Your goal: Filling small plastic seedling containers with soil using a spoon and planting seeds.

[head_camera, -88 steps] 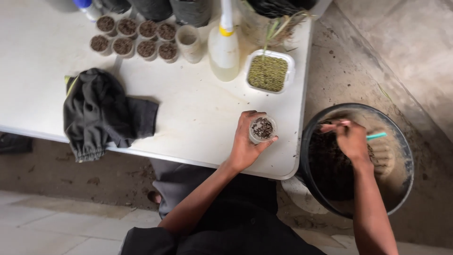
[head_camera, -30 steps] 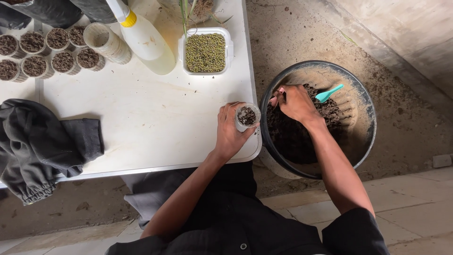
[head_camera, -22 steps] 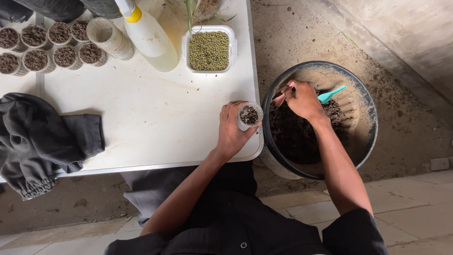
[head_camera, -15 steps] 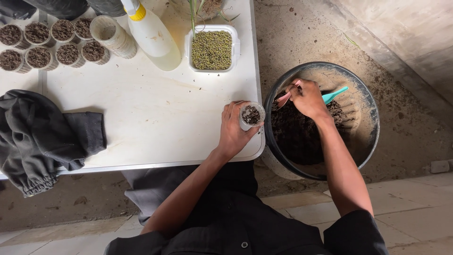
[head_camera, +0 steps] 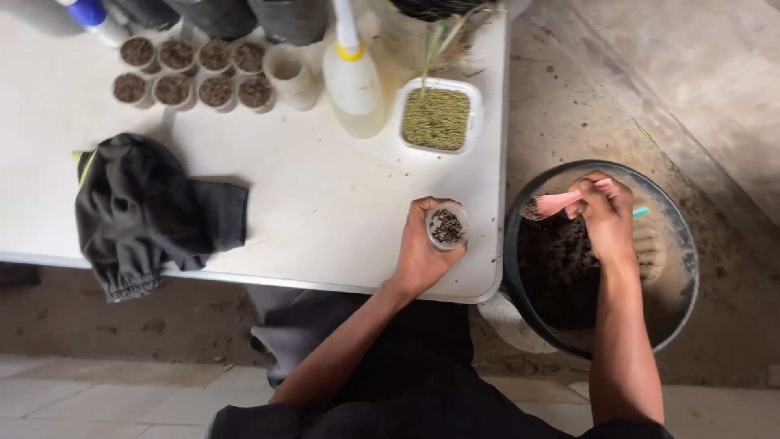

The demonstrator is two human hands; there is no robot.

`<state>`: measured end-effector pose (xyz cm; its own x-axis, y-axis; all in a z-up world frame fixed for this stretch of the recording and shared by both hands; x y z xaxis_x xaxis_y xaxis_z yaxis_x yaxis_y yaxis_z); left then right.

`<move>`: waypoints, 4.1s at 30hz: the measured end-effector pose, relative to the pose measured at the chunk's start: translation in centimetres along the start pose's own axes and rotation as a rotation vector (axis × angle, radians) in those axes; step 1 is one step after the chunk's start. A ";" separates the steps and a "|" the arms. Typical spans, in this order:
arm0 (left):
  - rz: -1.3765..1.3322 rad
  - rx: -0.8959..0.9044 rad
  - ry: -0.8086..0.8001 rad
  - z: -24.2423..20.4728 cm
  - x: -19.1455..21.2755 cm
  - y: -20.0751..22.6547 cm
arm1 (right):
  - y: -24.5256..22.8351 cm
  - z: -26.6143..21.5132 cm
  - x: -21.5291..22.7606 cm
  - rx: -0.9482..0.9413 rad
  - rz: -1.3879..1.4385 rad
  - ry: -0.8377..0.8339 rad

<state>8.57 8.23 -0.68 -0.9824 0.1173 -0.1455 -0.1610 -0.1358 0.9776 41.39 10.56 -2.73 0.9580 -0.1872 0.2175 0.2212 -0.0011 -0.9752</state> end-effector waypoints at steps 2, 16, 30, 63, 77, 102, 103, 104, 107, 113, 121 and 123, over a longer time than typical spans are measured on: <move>-0.017 0.038 0.007 0.0 1.6 1.1 | -3.3 -0.4 -3.5 0.020 0.030 -0.011; 0.084 -0.027 0.103 0.4 12.9 12.9 | -27.8 -6.0 -27.9 1.120 -0.555 -0.498; -0.075 0.019 0.356 -2.4 19.0 17.1 | -35.3 -7.9 -34.7 1.322 -0.467 -0.679; -0.085 0.038 0.253 -1.3 20.1 19.7 | -34.8 -7.0 -35.2 0.867 -0.610 -0.572; -0.077 0.036 0.335 -1.7 16.0 19.1 | -34.4 -7.2 -32.0 0.912 -0.543 -0.675; 0.067 -0.163 -0.064 -1.3 6.9 9.9 | -17.1 -9.4 -12.4 0.353 -0.118 0.173; 0.046 -0.133 -0.126 -1.2 6.0 9.1 | -15.8 -9.6 -11.0 0.314 -0.140 0.229; 0.053 -0.171 -0.120 -0.9 5.4 8.8 | -13.7 -9.7 -9.1 0.216 0.021 0.299; 0.075 -0.183 -0.175 -0.2 2.8 5.9 | -11.7 -11.3 -4.2 0.038 0.133 0.519; 0.044 -0.073 -0.311 0.8 -1.8 4.1 | -4.7 -12.9 3.8 -0.137 -0.167 0.772; 0.112 -0.099 -0.347 1.4 -6.5 1.4 | -1.4 -9.7 1.7 -0.354 -0.884 0.477; 0.160 -0.133 -0.315 1.6 -6.9 -0.1 | -4.1 -8.1 0.0 -0.316 -0.926 0.358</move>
<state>15.54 8.99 0.47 -0.9219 0.3786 0.0816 -0.0393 -0.3010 0.9528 38.96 2.57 0.93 0.3163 -0.2622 0.9117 0.7346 -0.5405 -0.4103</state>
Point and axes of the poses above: each hand's wrist, its own z-axis towards the middle knuckle, its own x-axis out of the back of the hand, y = z × x, the point moved 8 cm from there along z, towards the middle knuckle, and after that the axes turned 11 degrees about -z, right-handed, at the moved point
